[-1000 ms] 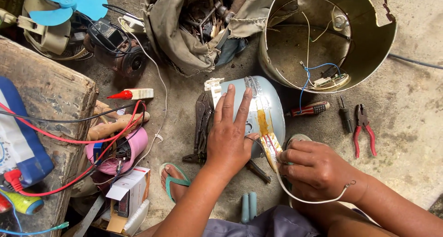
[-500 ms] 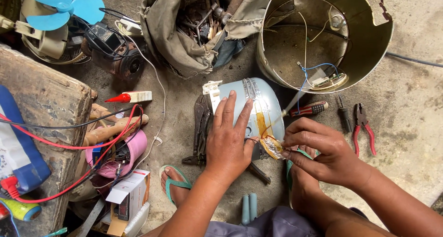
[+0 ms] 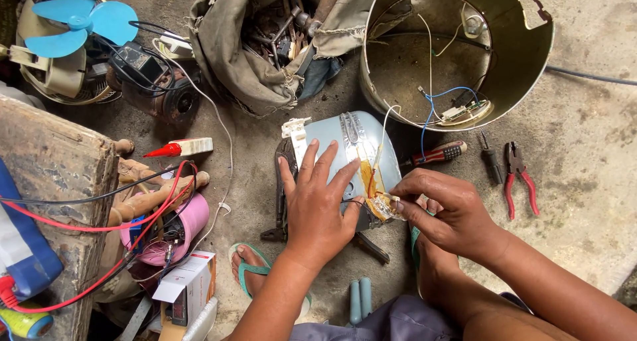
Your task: The person tests the wiring of a disassembled rice cooker using a multimeter, touching probe leads to the cooker's terminals and component while reading the display. They then move the cooker base to the ground, attach and route wires to a component on the cooker body, and press the housing parts back together by hand.
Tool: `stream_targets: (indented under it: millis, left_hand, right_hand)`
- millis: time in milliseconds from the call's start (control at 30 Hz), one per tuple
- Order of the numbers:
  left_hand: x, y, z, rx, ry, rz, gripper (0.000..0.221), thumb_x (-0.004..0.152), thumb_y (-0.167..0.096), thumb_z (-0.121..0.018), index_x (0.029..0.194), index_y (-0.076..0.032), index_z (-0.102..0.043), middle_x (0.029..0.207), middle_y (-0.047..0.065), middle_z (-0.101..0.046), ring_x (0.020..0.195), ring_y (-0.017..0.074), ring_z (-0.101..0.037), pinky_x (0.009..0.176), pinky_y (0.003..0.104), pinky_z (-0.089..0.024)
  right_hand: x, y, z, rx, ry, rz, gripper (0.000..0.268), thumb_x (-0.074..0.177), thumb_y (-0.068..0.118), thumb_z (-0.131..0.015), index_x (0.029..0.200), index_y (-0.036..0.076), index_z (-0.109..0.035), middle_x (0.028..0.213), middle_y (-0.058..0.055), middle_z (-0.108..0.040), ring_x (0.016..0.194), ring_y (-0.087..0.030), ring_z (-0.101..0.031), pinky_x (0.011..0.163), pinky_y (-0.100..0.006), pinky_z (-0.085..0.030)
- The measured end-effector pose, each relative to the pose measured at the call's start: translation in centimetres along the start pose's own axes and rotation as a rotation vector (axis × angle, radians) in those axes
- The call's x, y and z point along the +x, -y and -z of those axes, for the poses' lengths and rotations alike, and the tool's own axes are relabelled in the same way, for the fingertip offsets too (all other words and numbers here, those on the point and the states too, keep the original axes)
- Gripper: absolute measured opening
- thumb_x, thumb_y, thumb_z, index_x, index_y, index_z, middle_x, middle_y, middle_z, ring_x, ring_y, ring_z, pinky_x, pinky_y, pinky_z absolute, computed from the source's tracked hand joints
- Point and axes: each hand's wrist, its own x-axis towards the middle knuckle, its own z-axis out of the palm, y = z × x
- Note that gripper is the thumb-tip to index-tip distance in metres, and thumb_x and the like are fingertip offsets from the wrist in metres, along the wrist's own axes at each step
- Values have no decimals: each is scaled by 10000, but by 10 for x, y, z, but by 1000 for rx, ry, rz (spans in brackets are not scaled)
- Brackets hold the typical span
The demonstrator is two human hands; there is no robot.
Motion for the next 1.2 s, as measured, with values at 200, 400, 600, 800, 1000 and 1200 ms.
stream_targets:
  millis: [200, 400, 600, 800, 1000, 1200]
  left_hand:
    - [-2, 4, -2, -252, -74, 30, 72, 856, -240, -760, 848, -171, -780, 1283, 51, -713, 1446, 363, -466, 1198, 723, 17]
    - [4, 2, 2, -437, -58, 191, 225, 914, -312, -748, 818, -109, -730, 1212, 23, -774, 1445, 332, -551, 1235, 704, 64]
    - [7, -7, 4, -367, -16, 168, 225, 886, -351, -742, 917, -138, -805, 1223, 26, -747, 1467, 357, -430, 1150, 719, 157]
    - [7, -13, 0, -228, 15, 134, 213, 815, -253, -734, 989, -154, -808, 1274, 29, -688, 1445, 378, -399, 1103, 736, 168]
    - [18, -13, -2, -234, 36, 239, 134, 900, -241, -677, 918, -129, -748, 1199, 12, -722, 1353, 278, -554, 1164, 729, 139]
    - [26, -15, 1, -202, -5, 222, 165, 967, -261, -632, 968, -110, -697, 1052, 38, -727, 1161, 277, -654, 1182, 725, 82]
  right_hand:
    - [-3, -19, -9, 18, -22, -177, 130, 932, 101, -687, 1015, 2, -671, 889, -72, -736, 798, -154, -720, 698, -297, -566]
    - [3, -44, -21, 550, -48, -441, 135, 1055, 124, -519, 1076, -7, -545, 960, -90, -715, 875, -157, -722, 792, -311, -609]
    - [20, -37, -24, 623, -129, -568, 115, 1038, 104, -528, 1086, -1, -518, 881, -118, -710, 753, -161, -718, 687, -306, -603]
    - [21, -35, -27, 666, -143, -552, 272, 941, 8, -639, 1197, -22, -553, 898, -89, -704, 785, -137, -719, 701, -284, -603]
    - [21, -42, -29, 612, -132, -584, 158, 924, 17, -689, 1065, -45, -655, 868, -82, -730, 756, -124, -727, 676, -276, -609]
    - [24, -41, -29, 565, -127, -608, 128, 916, 42, -696, 1024, -27, -685, 827, -59, -732, 707, -101, -707, 634, -260, -596]
